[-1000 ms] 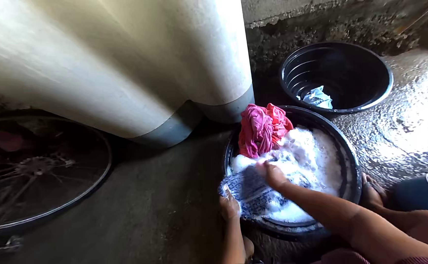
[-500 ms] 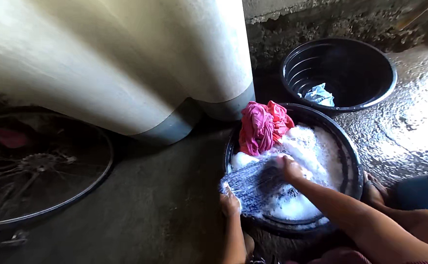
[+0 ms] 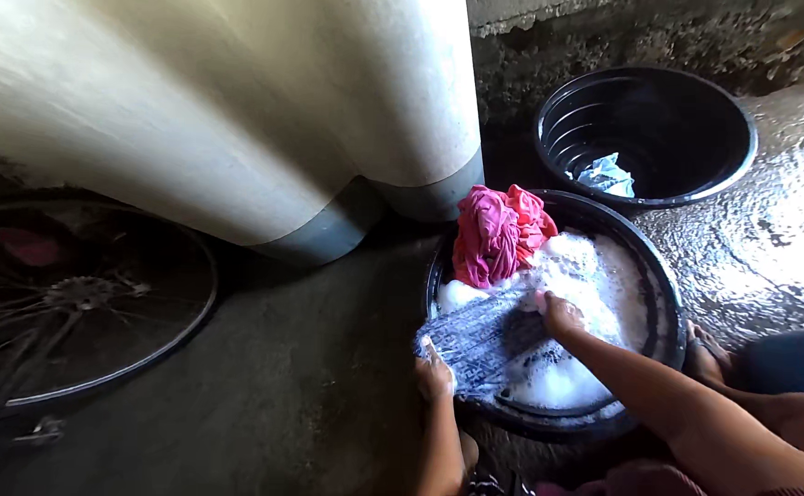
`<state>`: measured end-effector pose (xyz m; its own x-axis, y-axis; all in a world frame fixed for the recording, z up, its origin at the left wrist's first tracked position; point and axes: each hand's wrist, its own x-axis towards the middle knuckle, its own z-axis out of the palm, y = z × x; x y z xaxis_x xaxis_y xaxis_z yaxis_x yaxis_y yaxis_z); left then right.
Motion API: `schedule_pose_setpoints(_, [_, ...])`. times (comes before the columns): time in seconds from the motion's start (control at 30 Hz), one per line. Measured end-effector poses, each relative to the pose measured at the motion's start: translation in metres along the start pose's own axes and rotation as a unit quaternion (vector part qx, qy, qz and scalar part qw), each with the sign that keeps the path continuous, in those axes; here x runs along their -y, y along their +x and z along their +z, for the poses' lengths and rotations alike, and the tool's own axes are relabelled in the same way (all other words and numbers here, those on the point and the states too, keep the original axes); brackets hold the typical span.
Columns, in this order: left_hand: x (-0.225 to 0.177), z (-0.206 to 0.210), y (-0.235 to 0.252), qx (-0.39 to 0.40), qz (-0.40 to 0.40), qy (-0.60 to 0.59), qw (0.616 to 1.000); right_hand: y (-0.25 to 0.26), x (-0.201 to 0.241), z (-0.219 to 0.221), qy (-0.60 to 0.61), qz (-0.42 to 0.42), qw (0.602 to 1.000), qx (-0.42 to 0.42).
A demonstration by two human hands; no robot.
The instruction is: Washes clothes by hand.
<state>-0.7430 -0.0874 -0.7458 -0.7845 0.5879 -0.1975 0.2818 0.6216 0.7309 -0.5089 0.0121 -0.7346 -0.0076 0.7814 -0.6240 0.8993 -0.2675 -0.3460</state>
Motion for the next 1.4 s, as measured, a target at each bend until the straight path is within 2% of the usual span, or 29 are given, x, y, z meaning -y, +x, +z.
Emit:
schedule_pose_setpoints(0.07, [-0.005, -0.002, -0.002, 0.007, -0.002, -0.021, 1.000, -0.026, 0.033, -0.001, 0.049, -0.067, 0.996, 0.036])
schedule_pose_setpoints(0.17, [0.000, 0.001, 0.000, 0.020, 0.006, -0.061, 0.998, -0.065, 0.091, 0.029, 0.059, -0.206, 0.967, 0.134])
schedule_pose_setpoints(0.23, [0.004, 0.003, 0.003, 0.022, 0.014, -0.085, 0.996, -0.066, 0.101, 0.056, 0.067, -0.236, 0.955, 0.166])
schedule_pose_setpoints(0.3, [-0.002, -0.001, 0.001, 0.015, 0.003, -0.073, 0.997, -0.045, 0.076, 0.066, 0.033, -0.211, 0.964, 0.161])
schedule_pose_setpoints(0.43, [-0.005, -0.002, 0.000, 0.017, -0.016, -0.012, 1.000, 0.006, -0.010, 0.027, -0.027, -0.087, 0.995, 0.049])
schedule_pose_setpoints(0.53, [-0.003, -0.001, -0.001, 0.007, -0.016, 0.022, 1.000, 0.007, -0.016, 0.000, -0.020, -0.013, 1.000, 0.007])
schedule_pose_setpoints(0.57, [-0.004, -0.002, -0.001, 0.006, -0.015, 0.026, 1.000, -0.003, -0.003, -0.003, 0.009, -0.028, 1.000, 0.009])
schedule_pose_setpoints(0.63, [-0.005, -0.002, -0.002, 0.004, -0.004, 0.016, 1.000, -0.029, 0.037, 0.004, 0.056, -0.118, 0.991, 0.043])
schedule_pose_setpoints(0.73, [0.003, 0.001, -0.001, 0.007, 0.026, -0.075, 0.997, -0.067, 0.096, 0.038, 0.075, -0.259, 0.954, 0.134])
schedule_pose_setpoints(0.8, [0.004, 0.001, 0.001, 0.012, 0.015, -0.090, 0.996, -0.061, 0.102, 0.060, 0.058, -0.288, 0.943, 0.157])
schedule_pose_setpoints(0.87, [-0.004, -0.002, -0.001, 0.012, -0.003, -0.029, 1.000, -0.032, 0.075, 0.064, 0.006, -0.254, 0.954, 0.158])
schedule_pose_setpoints(1.0, [-0.007, 0.000, 0.000, 0.005, -0.008, 0.004, 1.000, 0.016, 0.000, 0.025, -0.047, -0.124, 0.989, 0.057])
schedule_pose_setpoints(1.13, [-0.009, -0.003, 0.000, -0.004, 0.006, 0.006, 1.000, 0.017, -0.027, -0.018, 0.000, -0.005, 1.000, -0.029])
schedule_pose_setpoints(1.2, [-0.008, -0.003, 0.000, -0.007, 0.011, 0.001, 1.000, 0.007, -0.035, -0.037, 0.017, 0.013, 0.998, -0.056])
schedule_pose_setpoints(1.27, [-0.009, -0.003, -0.002, -0.005, 0.010, 0.007, 1.000, -0.003, -0.042, -0.039, -0.007, -0.002, 1.000, -0.029])
schedule_pose_setpoints(1.4, [-0.009, -0.005, -0.002, -0.001, 0.029, 0.076, 0.997, -0.025, -0.056, 0.000, -0.027, -0.023, 0.998, 0.055])
